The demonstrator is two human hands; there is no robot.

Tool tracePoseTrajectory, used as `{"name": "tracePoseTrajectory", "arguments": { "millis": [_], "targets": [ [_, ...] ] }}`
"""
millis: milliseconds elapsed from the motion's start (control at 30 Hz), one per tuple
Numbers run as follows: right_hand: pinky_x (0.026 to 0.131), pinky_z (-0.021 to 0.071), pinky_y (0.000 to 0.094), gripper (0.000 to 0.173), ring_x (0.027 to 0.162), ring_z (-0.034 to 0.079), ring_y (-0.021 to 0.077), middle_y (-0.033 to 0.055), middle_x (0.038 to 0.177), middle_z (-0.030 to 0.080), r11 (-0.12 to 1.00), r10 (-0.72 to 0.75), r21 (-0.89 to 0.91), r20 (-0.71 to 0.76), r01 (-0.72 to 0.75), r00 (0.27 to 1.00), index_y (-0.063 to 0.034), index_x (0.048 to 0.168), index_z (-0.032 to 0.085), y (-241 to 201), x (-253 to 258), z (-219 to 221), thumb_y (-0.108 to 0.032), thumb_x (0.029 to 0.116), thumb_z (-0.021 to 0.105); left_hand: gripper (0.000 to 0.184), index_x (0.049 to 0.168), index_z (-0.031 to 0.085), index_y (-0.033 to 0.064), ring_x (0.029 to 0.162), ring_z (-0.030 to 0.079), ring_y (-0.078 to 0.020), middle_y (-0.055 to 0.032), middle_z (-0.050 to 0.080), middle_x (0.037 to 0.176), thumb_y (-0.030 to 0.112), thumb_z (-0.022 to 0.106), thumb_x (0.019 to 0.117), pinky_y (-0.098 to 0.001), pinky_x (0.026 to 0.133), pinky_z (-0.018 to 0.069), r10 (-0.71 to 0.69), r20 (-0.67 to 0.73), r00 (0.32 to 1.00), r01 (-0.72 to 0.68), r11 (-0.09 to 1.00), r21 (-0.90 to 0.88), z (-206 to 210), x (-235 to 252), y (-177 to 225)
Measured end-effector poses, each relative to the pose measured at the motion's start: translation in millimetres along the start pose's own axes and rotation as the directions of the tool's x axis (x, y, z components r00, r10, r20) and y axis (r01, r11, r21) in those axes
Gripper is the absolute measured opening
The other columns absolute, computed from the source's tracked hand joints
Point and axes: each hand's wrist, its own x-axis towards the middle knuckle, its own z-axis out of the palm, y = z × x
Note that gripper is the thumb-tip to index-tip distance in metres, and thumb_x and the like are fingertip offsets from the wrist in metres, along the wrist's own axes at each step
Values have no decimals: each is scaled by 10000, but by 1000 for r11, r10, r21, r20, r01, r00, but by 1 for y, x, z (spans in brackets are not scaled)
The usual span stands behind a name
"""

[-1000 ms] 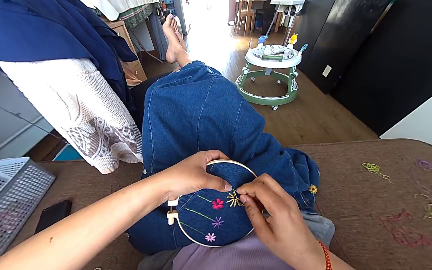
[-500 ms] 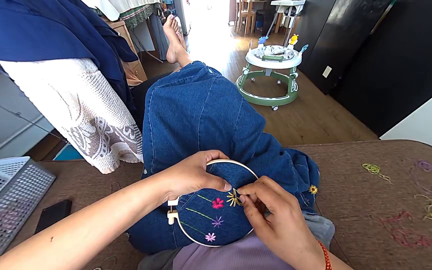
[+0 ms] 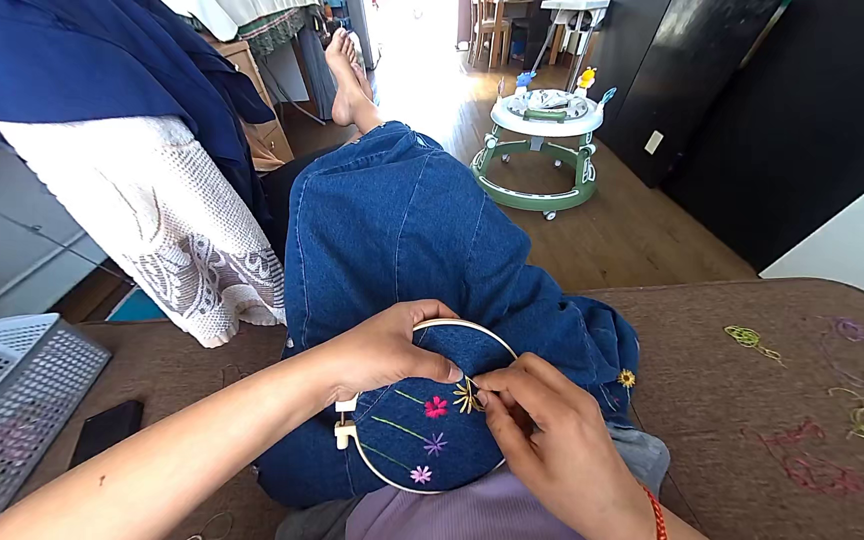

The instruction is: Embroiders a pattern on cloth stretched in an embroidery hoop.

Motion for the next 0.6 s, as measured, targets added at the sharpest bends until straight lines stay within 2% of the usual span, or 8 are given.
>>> {"name": "tracePoseTrajectory", "arguments": {
  "millis": [133,600],
  "targets": [
    [552,445,89,157,608,504,-18,-1,786,565,1000,0,7,-4,0,1000,-84,924,723,0,-2,-3,-169,920,590,356,1145,649,91,902,701,-136,-70,716,1026,-58,739,835,-272,785,591,4,6,1000,-4,1000,3,-1,1,-1],
    [578,459,87,173,627,518,-20,-6,801,583,1000,0,4,7,0,1000,-95,935,750,2,0,1,-173,937,596,360,1143,648,89,900,698,-135,-72,715,1020,-60,742,829,-264,784,585,9,8,1000,-9,1000,6,-1,1,-2]
  ]
}}
